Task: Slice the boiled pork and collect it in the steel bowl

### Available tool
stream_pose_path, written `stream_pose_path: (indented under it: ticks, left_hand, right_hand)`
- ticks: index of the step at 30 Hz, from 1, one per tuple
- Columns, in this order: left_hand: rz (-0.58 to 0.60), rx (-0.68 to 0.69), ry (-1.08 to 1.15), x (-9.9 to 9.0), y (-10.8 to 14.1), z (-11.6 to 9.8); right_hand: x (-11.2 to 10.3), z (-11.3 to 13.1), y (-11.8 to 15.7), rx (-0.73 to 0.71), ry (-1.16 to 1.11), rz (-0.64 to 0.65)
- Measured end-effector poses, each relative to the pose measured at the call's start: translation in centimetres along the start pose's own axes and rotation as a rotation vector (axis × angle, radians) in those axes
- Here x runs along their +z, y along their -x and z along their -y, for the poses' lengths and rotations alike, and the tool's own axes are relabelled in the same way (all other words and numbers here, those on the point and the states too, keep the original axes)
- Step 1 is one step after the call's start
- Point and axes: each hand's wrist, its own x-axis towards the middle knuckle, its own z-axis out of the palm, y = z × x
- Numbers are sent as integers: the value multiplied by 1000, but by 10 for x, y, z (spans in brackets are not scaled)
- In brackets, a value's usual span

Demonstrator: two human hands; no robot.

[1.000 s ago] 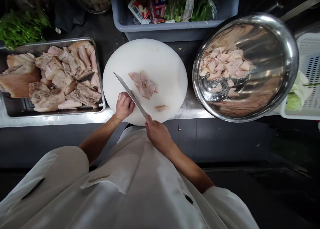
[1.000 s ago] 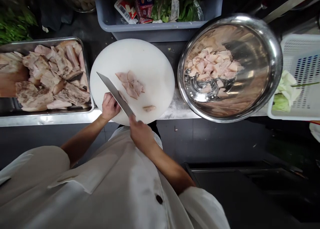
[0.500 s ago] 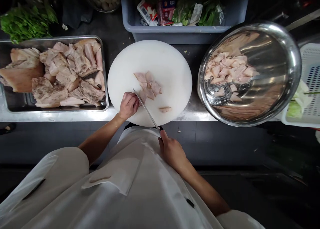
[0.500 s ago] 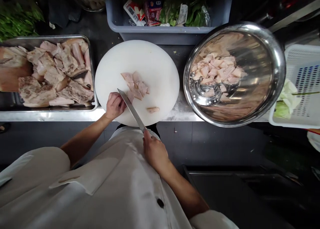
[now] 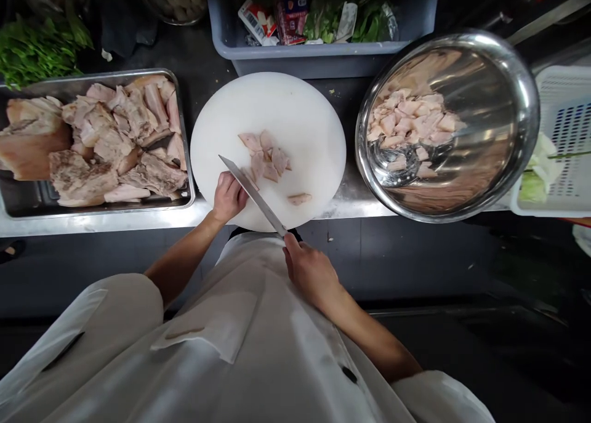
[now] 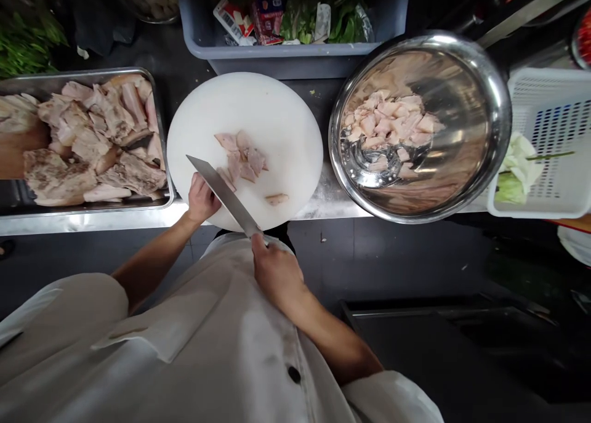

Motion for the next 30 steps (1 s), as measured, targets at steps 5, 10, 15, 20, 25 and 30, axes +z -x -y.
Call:
stream_pose_path:
  ticks: [5,10,15,20,25,30]
  left_hand:
    - [10,-1,27,1,0,4]
    - [22,-26,14,0,-1,2]
    - [21,10,-5,-2,-3,0]
    - [13,12,-1,-1,-2,-1]
    - [-32,66,-6,0,-3,-3]
    - [5,20,4,-2,-3,-6]
  right_hand:
    - [0,7,-25,-57,-52,-82]
    - [3,-3,-10,-19,-59,9]
    - [-8,12,-42,-101,-74,-154]
    - [6,-3,-19,-37,-60,-6]
    - [-3,2,-43,-102,-35,-127]
    - [8,-1,-36,-93,-53,-102]
